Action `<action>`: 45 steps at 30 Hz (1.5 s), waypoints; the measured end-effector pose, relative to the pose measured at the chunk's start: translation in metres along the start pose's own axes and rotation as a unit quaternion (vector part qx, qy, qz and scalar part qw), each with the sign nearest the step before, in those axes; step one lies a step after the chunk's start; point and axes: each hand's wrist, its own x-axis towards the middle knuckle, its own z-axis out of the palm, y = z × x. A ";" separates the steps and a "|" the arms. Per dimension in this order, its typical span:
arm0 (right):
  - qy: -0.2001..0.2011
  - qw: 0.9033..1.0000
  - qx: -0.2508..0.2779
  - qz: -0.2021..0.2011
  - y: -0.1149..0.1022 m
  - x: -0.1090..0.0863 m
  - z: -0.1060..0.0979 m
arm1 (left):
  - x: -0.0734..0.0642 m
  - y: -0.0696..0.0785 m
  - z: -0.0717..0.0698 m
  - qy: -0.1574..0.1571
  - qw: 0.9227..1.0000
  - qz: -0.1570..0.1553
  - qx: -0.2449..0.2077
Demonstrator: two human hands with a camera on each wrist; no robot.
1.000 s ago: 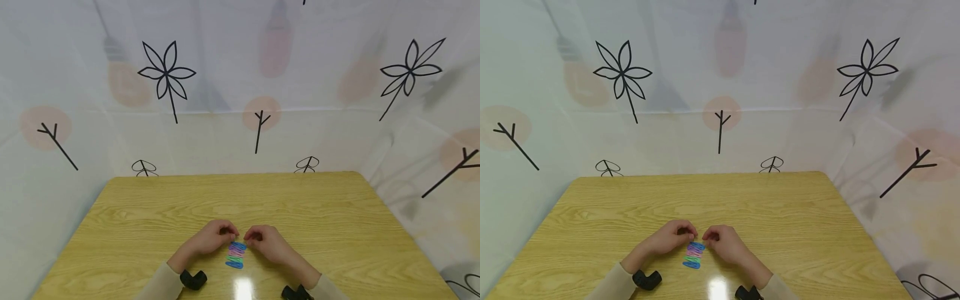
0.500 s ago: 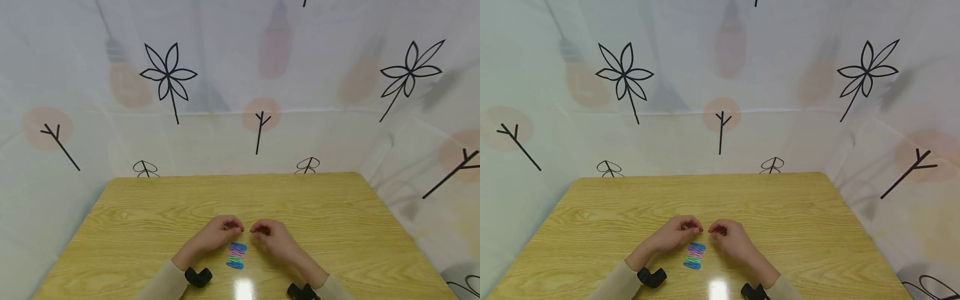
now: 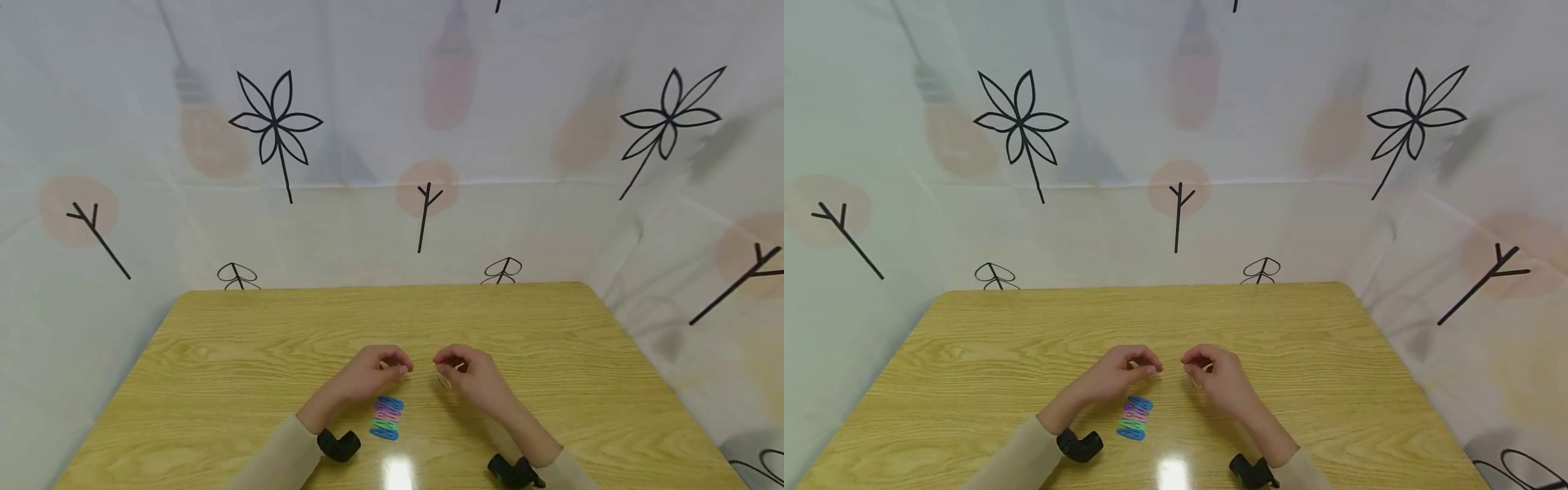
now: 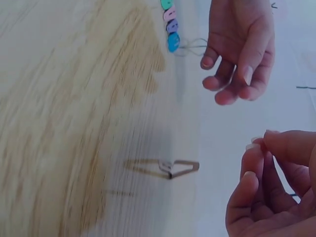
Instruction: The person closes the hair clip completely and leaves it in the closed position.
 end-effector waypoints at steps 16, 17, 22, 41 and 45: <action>-0.040 0.999 -0.016 0.021 0.014 -0.009 -0.012 | 0.023 0.005 0.023 -0.027 1.000 0.002 0.004; -0.049 0.998 -0.009 0.023 0.015 -0.010 -0.013 | 0.024 0.005 0.024 -0.028 1.000 0.003 0.003; -0.075 0.997 -0.004 0.017 0.019 -0.013 -0.014 | 0.030 0.005 0.030 -0.031 1.000 0.001 0.004; -0.033 0.997 -0.057 0.047 0.019 -0.012 -0.010 | 0.030 0.005 0.032 -0.047 0.999 -0.002 -0.008; -0.029 0.996 -0.069 0.049 0.019 -0.010 -0.010 | 0.030 0.007 0.032 -0.050 0.999 -0.005 -0.005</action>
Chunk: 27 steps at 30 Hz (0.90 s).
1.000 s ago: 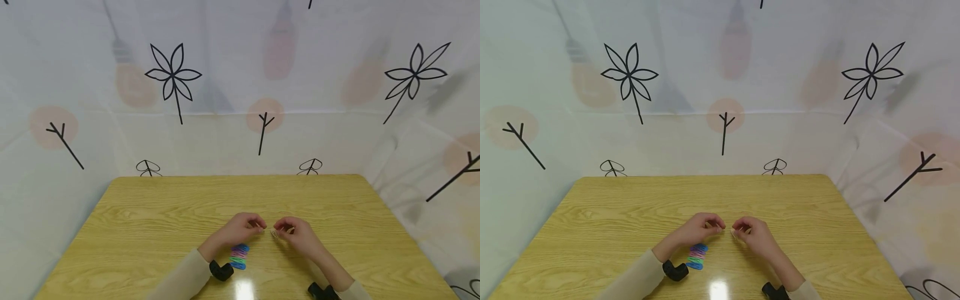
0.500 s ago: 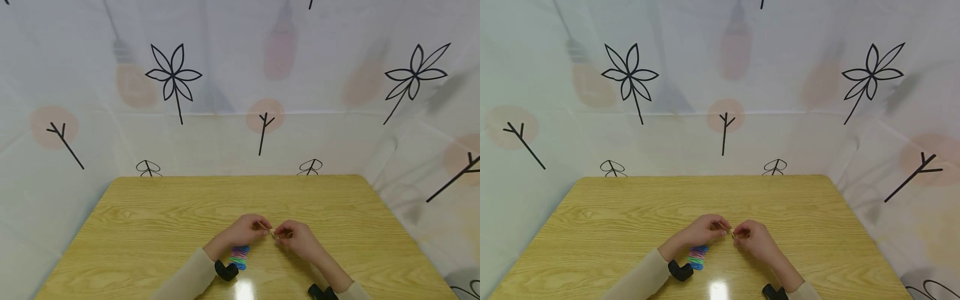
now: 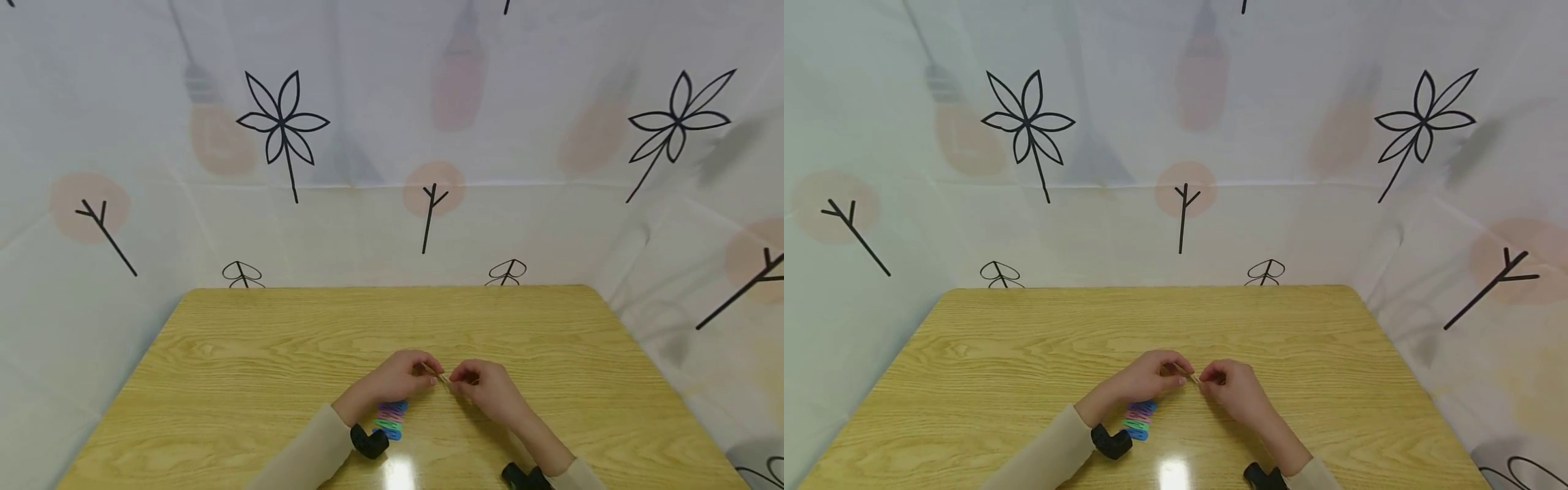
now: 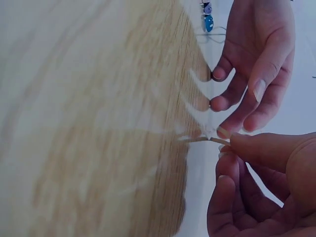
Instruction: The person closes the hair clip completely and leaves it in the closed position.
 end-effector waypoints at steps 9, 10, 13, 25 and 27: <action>0.017 1.000 0.015 0.013 -0.001 0.001 0.002 | 0.001 -0.001 0.000 -0.004 1.000 0.002 0.006; 0.018 0.999 0.023 0.016 -0.002 0.001 0.002 | 0.001 -0.001 0.000 -0.004 1.000 0.003 0.009; 0.024 0.998 0.044 0.029 -0.002 0.001 0.002 | 0.000 0.000 -0.001 -0.001 1.000 0.002 0.017; 0.027 0.996 0.087 0.023 -0.010 -0.001 -0.001 | -0.005 0.004 -0.007 0.020 0.999 0.012 0.045; 0.026 0.996 0.088 0.018 -0.012 -0.001 -0.001 | -0.006 0.004 -0.008 0.021 0.999 0.015 0.046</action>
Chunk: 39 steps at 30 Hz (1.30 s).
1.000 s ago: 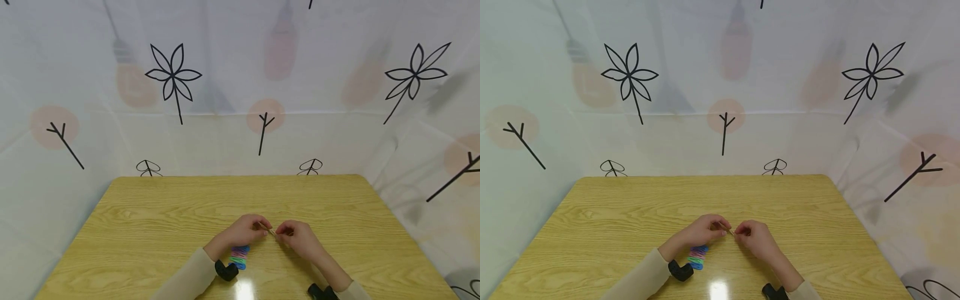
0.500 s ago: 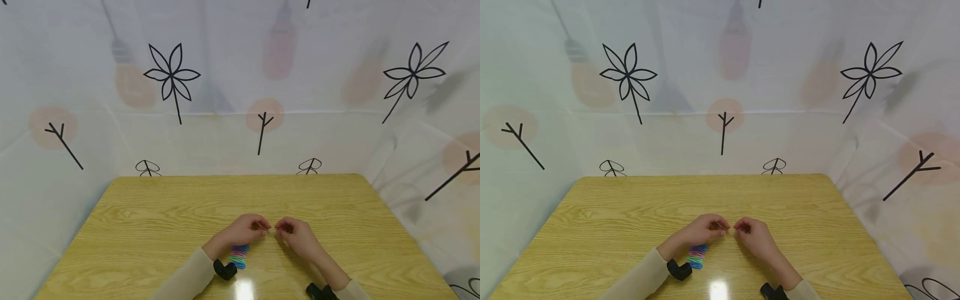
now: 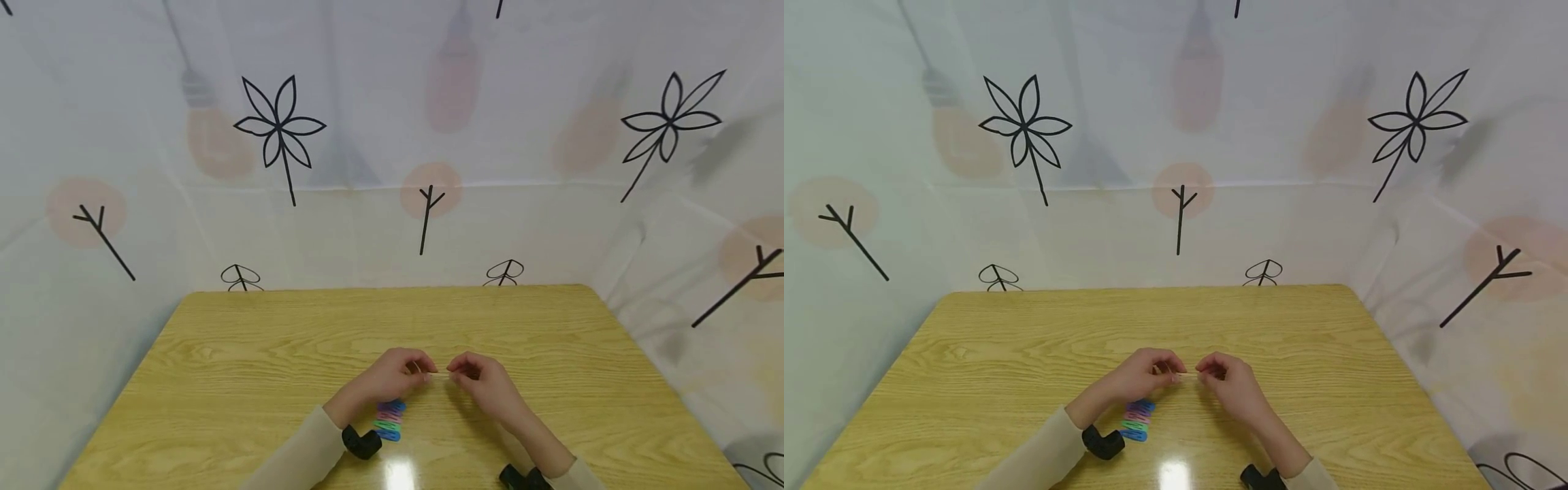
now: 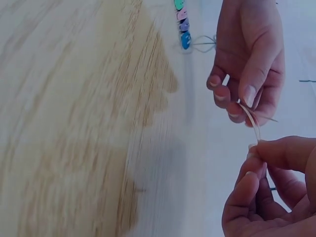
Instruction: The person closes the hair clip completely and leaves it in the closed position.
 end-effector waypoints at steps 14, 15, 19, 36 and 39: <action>-0.007 1.000 0.002 -0.027 -0.004 -0.006 0.006 | -0.016 0.004 -0.003 0.020 0.999 0.016 -0.040; -0.007 0.999 0.004 -0.031 -0.004 -0.006 0.007 | -0.017 0.004 -0.003 0.024 0.999 0.015 -0.045; -0.002 0.999 0.006 -0.050 -0.005 -0.008 0.012 | -0.023 0.006 -0.003 0.037 0.996 -0.001 -0.079; 0.019 0.996 0.004 -0.086 -0.017 -0.011 0.023 | -0.040 0.001 -0.005 0.074 0.987 -0.010 -0.144; 0.027 0.996 -0.006 -0.079 -0.018 -0.010 0.026 | -0.043 0.000 -0.005 0.079 0.984 -0.015 -0.159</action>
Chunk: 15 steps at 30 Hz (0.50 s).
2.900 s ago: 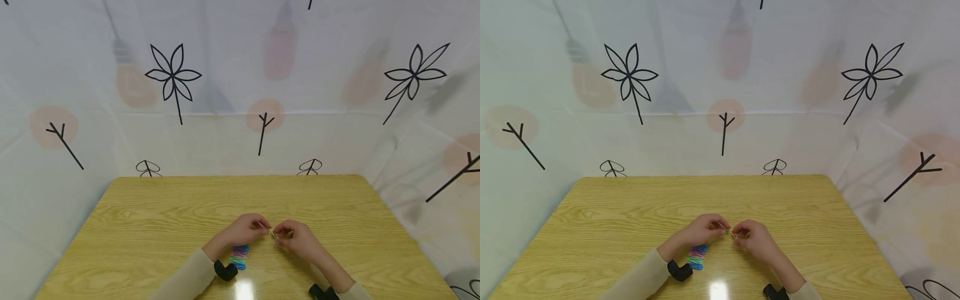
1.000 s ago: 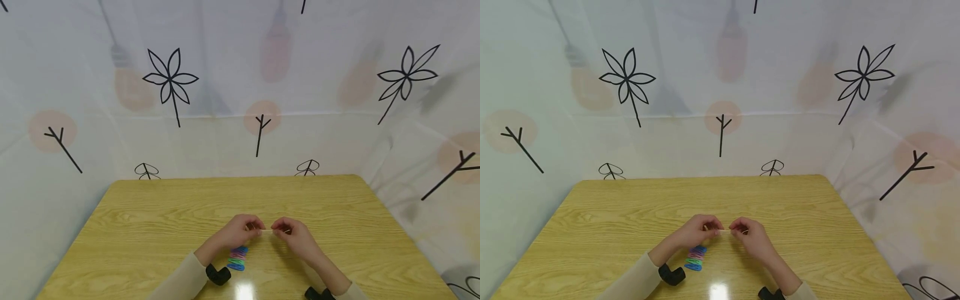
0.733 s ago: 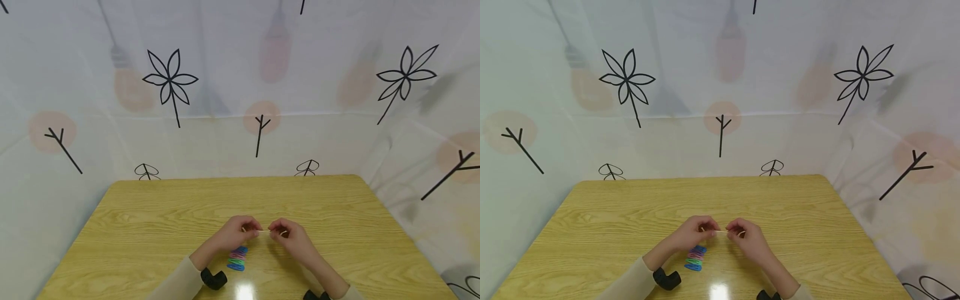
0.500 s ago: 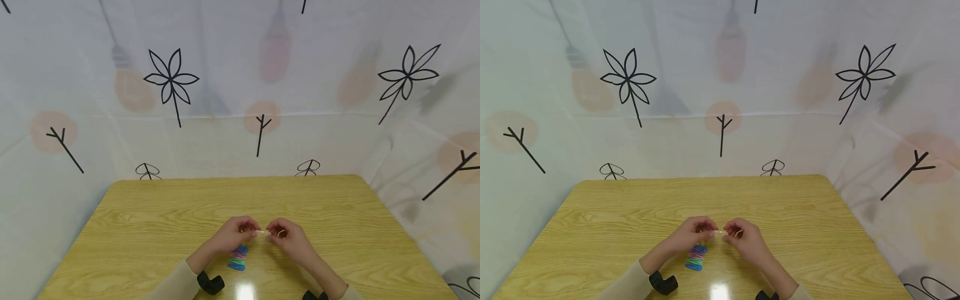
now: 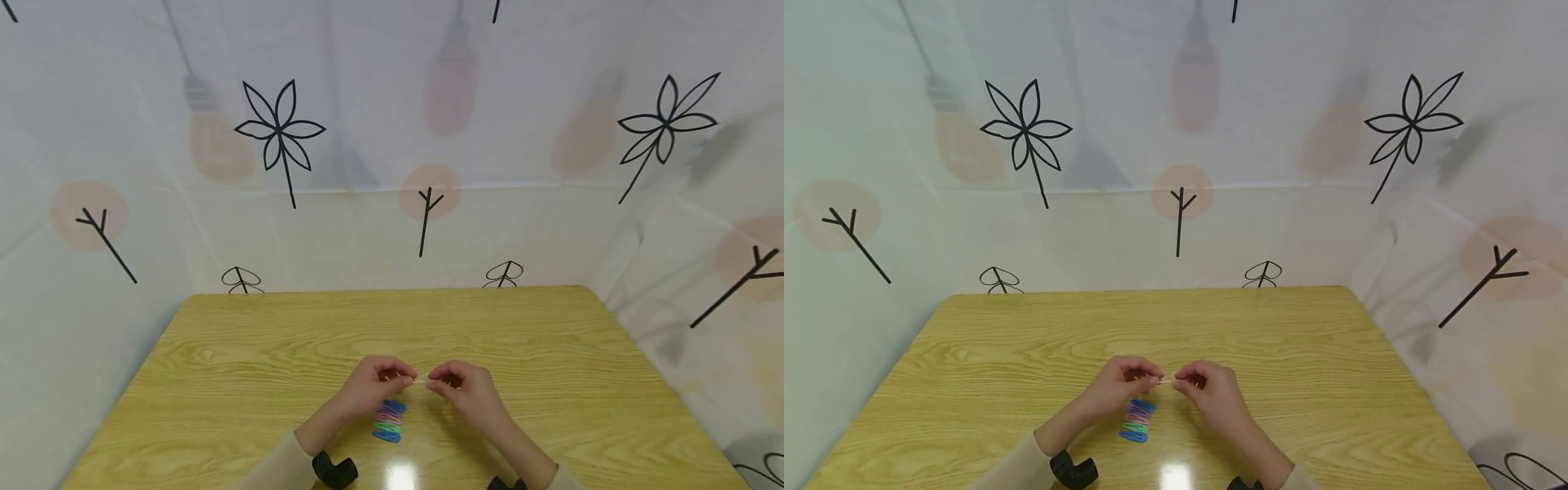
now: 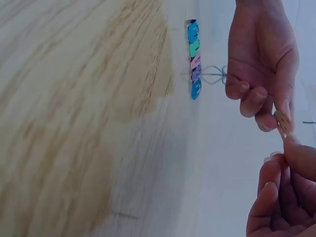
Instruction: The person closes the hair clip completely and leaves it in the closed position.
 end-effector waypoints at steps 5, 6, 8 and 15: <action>0.026 0.999 -0.031 -0.017 -0.001 0.001 0.003 | -0.001 0.002 -0.001 0.002 1.000 -0.003 -0.017; 0.031 0.999 -0.036 -0.022 -0.001 0.001 0.004 | -0.001 0.003 -0.001 0.002 1.000 -0.005 -0.018; 0.041 0.998 -0.046 -0.026 -0.002 0.001 0.005 | -0.002 0.004 0.000 0.003 1.000 -0.008 -0.016; 0.038 0.998 -0.046 0.000 -0.005 0.002 0.007 | -0.003 0.004 0.000 0.017 1.000 -0.011 -0.013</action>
